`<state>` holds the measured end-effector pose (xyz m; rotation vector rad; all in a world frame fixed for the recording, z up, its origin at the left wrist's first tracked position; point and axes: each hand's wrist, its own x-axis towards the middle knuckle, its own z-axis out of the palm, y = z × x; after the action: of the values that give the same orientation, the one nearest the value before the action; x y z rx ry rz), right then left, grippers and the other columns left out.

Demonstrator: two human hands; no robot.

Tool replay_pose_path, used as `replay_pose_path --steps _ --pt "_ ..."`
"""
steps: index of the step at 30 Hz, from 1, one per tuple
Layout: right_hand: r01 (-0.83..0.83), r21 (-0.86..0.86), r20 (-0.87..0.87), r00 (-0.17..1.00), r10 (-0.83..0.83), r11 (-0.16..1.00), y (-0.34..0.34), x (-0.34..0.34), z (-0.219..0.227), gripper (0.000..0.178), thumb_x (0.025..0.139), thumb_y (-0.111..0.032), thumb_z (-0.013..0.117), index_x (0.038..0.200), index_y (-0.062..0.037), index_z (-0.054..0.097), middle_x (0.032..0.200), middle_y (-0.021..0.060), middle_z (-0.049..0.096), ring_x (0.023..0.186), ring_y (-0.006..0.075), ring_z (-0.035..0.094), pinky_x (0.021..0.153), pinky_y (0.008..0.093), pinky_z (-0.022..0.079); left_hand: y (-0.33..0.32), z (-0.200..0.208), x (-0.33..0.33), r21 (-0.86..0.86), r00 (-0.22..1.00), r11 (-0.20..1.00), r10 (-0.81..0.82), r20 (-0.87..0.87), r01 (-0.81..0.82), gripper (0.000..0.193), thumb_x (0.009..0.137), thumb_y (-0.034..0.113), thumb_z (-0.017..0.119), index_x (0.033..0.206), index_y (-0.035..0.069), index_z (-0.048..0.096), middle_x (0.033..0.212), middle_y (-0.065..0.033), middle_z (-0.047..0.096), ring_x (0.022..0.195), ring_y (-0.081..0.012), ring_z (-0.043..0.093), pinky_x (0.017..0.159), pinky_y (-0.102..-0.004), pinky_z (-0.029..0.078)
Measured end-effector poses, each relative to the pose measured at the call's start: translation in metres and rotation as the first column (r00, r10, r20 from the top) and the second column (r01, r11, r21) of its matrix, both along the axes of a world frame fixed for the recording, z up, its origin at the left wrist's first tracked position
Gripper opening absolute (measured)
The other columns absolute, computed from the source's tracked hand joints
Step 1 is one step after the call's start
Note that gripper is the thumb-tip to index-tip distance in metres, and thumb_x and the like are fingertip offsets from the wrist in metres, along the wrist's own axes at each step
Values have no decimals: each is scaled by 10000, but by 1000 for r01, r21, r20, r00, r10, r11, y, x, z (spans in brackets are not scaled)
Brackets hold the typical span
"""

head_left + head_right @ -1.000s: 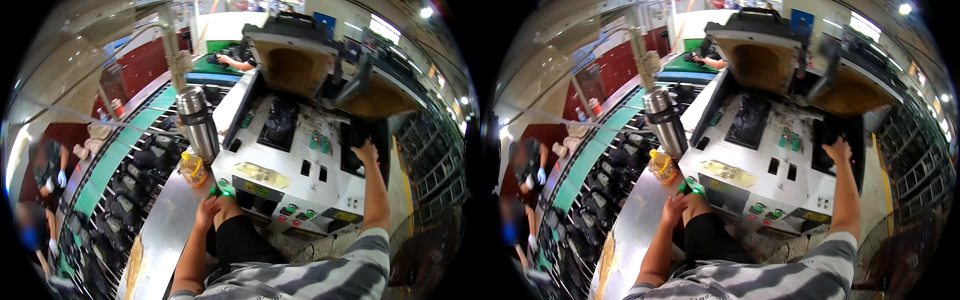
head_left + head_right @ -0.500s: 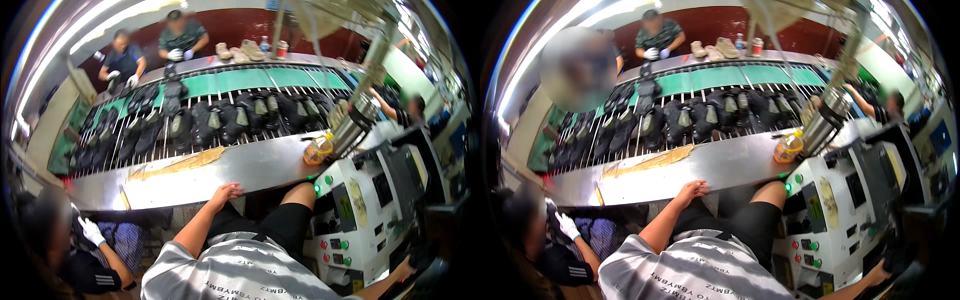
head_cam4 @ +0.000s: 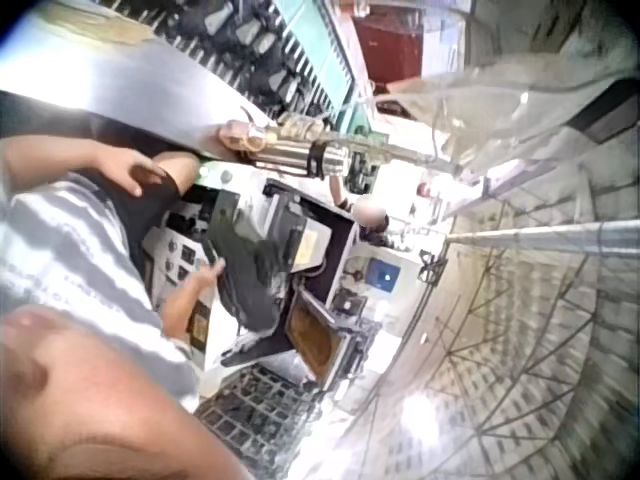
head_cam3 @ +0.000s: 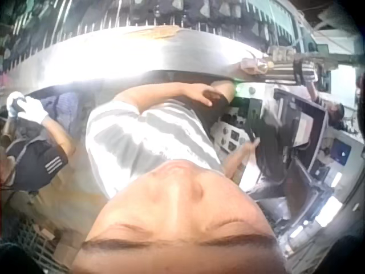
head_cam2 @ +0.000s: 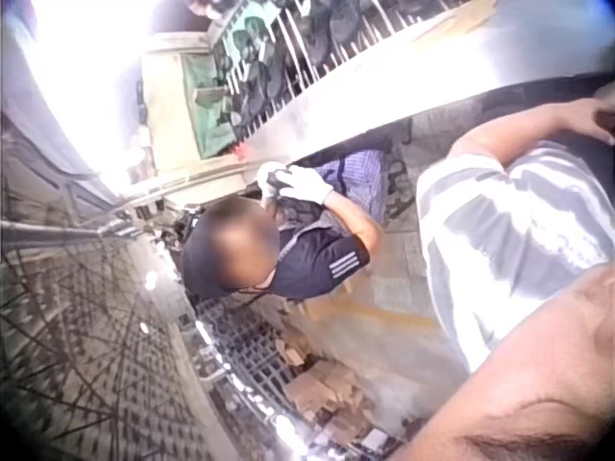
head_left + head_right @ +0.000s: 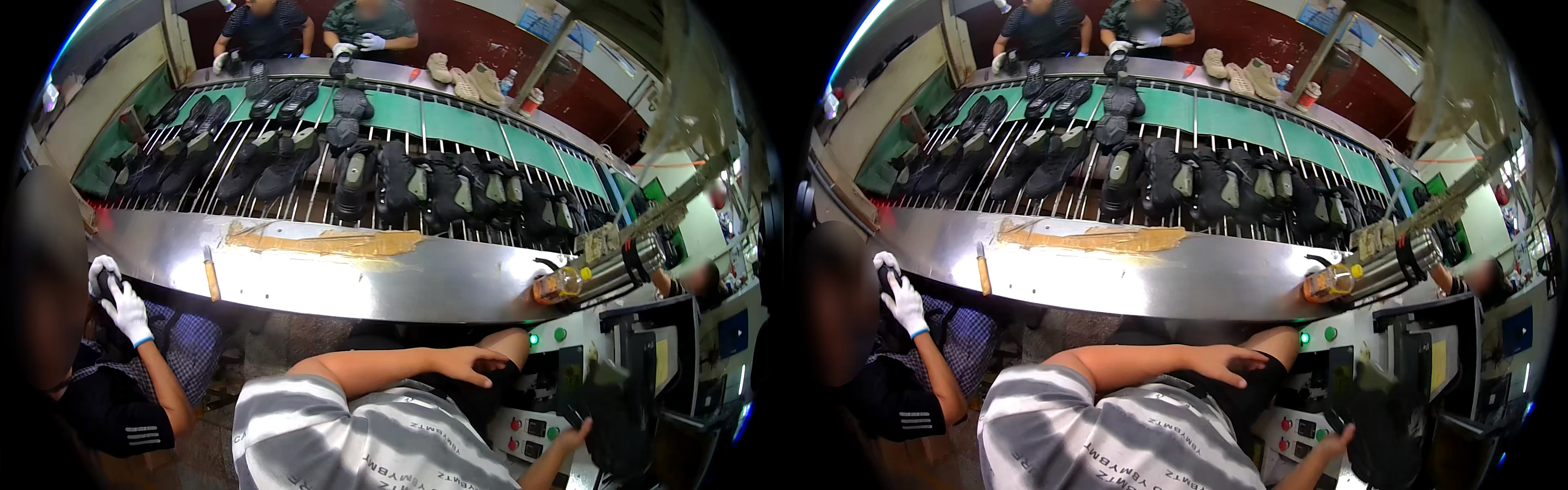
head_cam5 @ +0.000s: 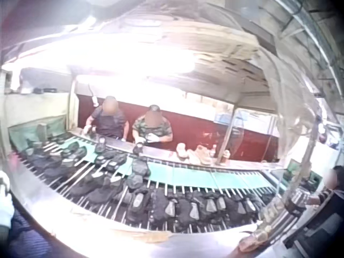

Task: The person takes shoes off a conveyor belt, places them into a heat-pressing machine, operates the machine buttons, and then puts the shoes back onto the conveyor belt.

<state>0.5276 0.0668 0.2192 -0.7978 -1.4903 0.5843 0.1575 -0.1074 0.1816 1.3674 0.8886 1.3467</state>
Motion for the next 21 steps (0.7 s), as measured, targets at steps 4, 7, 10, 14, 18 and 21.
replay_pose_path --steps 4,7,10,14,18,21 --pt "-885 -402 -480 421 770 234 15 -150 -39 641 783 -140 534 1381 55 413 1395 166 463 1271 359 470 1104 490 341 -29 67 -56 -252 985 958 106 -136 -138 706 805 345 766 1344 -15 488 1236 -143 603 1124 -249 580 1024 -383 436" --pt "-817 -576 -351 209 913 -35 -51 -336 26 729 752 -138 670 1411 -1 391 1386 134 471 1269 313 471 1091 434 355 -77 27 -107 -273 738 846 533 415 -458 691 735 359 807 1272 5 553 1195 -127 624 1069 -278 613 996 -401 460" --pt "-667 -738 69 86 994 108 -79 -458 24 880 750 -276 803 1441 8 337 1435 162 433 1323 291 421 1102 380 328 -133 5 -168 -214 372 652 637 675 -728 809 661 166 768 1381 14 431 1316 -106 545 1188 -259 545 1028 -412 436" --pt "-788 -577 460 -95 883 216 -103 -621 77 210 761 -228 745 834 -34 712 839 103 687 776 247 676 719 343 528 -238 -15 -204 -246 -156 -119 978 137 -962 675 660 73 809 1271 -4 533 1163 -77 623 1040 -212 594 926 -342 476" --pt "-838 -225 743 182 644 497 -107 -781 85 405 724 -310 687 1058 -83 653 923 132 678 863 304 662 756 389 524 -263 -23 -205 -104 -394 -462 837 -379 -881 665 618 109 829 1206 3 538 1122 -162 618 1033 -258 598 916 -380 469" --pt "-665 -400 795 90 599 631 -99 -886 57 916 706 -461 718 1424 -19 361 1238 262 594 1162 374 581 989 404 450 -251 -55 -220 245 -430 -353 753 -498 -903 757 622 156 832 1274 23 472 1213 -220 554 1100 -356 549 967 -452 423"
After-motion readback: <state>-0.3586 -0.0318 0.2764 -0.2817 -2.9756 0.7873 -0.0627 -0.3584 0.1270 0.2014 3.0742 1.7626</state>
